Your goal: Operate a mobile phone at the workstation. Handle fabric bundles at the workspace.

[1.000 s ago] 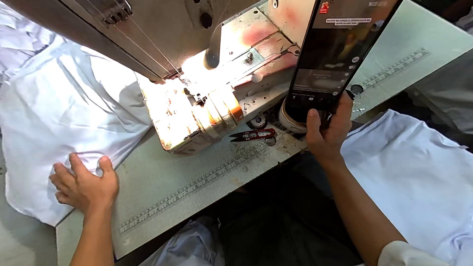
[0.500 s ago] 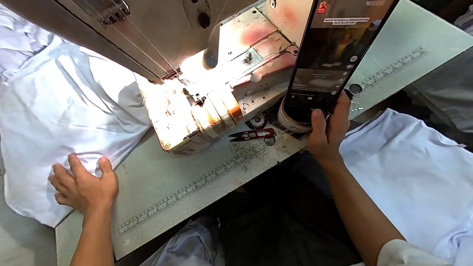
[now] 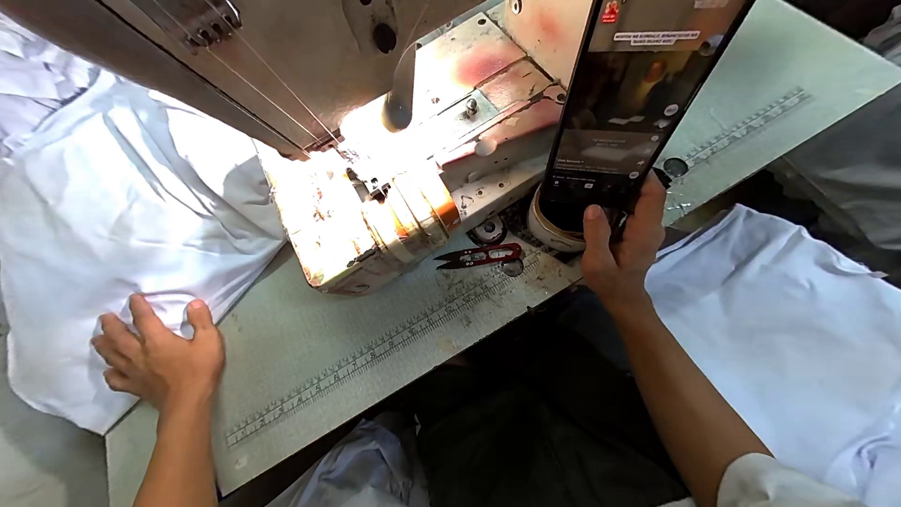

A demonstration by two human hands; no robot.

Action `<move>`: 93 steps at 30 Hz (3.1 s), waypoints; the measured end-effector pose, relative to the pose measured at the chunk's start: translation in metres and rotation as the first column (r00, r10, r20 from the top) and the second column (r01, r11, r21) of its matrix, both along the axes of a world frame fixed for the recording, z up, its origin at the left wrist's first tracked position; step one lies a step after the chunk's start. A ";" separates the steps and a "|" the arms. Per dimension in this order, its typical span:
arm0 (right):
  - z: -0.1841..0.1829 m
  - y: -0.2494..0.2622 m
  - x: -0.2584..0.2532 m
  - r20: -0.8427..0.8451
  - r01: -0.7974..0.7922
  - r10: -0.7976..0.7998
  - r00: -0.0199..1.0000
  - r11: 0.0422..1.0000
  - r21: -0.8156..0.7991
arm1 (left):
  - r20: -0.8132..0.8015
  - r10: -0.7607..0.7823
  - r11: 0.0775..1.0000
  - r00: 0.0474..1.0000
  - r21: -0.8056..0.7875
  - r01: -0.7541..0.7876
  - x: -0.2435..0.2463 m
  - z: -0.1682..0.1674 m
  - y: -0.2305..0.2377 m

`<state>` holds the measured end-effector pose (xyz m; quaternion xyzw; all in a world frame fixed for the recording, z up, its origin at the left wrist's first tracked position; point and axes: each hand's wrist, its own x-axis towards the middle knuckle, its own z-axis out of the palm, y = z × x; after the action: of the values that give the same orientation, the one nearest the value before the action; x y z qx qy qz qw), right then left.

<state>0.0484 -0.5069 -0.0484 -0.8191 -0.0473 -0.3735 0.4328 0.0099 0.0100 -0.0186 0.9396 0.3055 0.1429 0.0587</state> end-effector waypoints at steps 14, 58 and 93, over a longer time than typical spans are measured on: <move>0.000 0.001 0.001 0.000 0.021 -0.021 1.000 1.000 -0.006 | -0.010 0.018 1.000 1.000 0.006 -0.018 0.001 0.000 0.000; 0.000 0.001 0.001 -0.006 0.028 -0.028 1.000 0.999 -0.033 | -0.010 0.009 1.000 1.000 0.003 -0.009 0.001 0.000 0.001; -0.002 0.001 0.001 0.024 0.050 -0.049 0.999 0.998 -0.050 | -0.008 0.013 1.000 1.000 0.002 -0.013 0.001 -0.001 0.000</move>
<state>0.0499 -0.5054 -0.0501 -0.8264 -0.0414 -0.3919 0.4022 0.0108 0.0102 -0.0192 0.9381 0.3118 0.1398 0.0559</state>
